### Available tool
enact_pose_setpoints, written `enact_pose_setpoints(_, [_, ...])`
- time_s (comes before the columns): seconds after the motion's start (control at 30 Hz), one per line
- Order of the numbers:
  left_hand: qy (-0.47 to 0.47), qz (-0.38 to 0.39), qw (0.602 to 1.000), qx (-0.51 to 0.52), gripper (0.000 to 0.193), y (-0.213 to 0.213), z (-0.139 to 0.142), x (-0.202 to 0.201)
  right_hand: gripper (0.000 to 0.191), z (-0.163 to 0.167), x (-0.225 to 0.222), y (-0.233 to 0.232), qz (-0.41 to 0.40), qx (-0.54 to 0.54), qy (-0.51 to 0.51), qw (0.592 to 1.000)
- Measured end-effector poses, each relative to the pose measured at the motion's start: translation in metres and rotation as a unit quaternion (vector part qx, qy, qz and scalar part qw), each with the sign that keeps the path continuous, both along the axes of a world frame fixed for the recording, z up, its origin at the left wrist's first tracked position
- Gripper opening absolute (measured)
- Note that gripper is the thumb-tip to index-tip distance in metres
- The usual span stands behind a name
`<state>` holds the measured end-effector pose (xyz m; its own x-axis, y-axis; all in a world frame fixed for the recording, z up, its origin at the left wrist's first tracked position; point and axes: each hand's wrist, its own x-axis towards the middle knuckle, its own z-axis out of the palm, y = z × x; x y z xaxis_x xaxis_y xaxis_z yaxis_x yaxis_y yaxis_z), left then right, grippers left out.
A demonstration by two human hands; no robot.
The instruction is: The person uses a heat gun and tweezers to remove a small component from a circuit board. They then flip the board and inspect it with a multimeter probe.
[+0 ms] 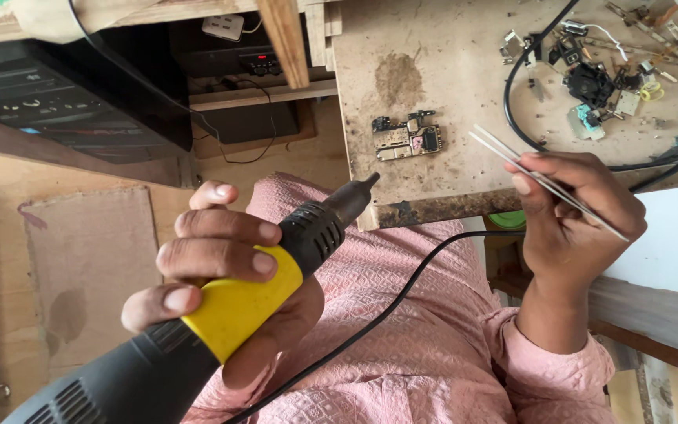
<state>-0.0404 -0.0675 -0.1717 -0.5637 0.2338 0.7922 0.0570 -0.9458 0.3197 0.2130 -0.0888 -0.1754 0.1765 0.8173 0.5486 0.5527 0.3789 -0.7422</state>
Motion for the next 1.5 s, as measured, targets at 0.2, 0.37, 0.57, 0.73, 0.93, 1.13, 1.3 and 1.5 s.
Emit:
enact_pose_setpoints(0.2, [-0.002,0.0,1.0,0.009,0.057,0.009,-0.001,0.009,0.021,-0.003,0.002,-0.002,0.033,-0.001,0.045,0.998])
enact_pose_setpoints(0.37, [0.012,-0.039,0.999,-0.005,0.06,0.018,-0.003,0.014,0.018,-0.002,-0.007,-0.003,0.062,-0.023,0.172,0.983])
enact_pose_setpoints(0.57, [0.051,-0.108,0.993,0.007,0.059,0.046,0.004,0.027,0.013,0.003,-0.005,-0.002,0.08,-0.058,0.151,0.984])
enact_pose_setpoints(0.73, [0.181,-0.163,0.958,-0.15,0.056,0.037,0.017,0.021,0.013,0.011,-0.007,0.006,0.103,-0.018,0.078,0.991])
enact_pose_setpoints(0.93, [0.211,-0.174,0.941,-0.2,0.054,0.033,0.022,0.026,0.019,0.013,-0.009,0.009,0.107,-0.026,0.102,0.989])
enact_pose_setpoints(1.13, [0.16,-0.211,0.94,-0.214,0.057,0.042,0.019,0.035,0.024,0.008,-0.003,0.007,0.101,-0.025,0.114,0.988])
enact_pose_setpoints(1.3, [0.149,-0.244,0.935,-0.212,0.058,0.039,0.023,0.032,0.029,0.003,-0.007,0.01,0.065,-0.008,0.096,0.993])
enact_pose_setpoints(1.5, [0.228,-0.17,0.936,-0.206,0.041,0.028,0.038,0.011,0.028,-0.048,0.026,0.0,0.057,0.012,0.131,0.99])
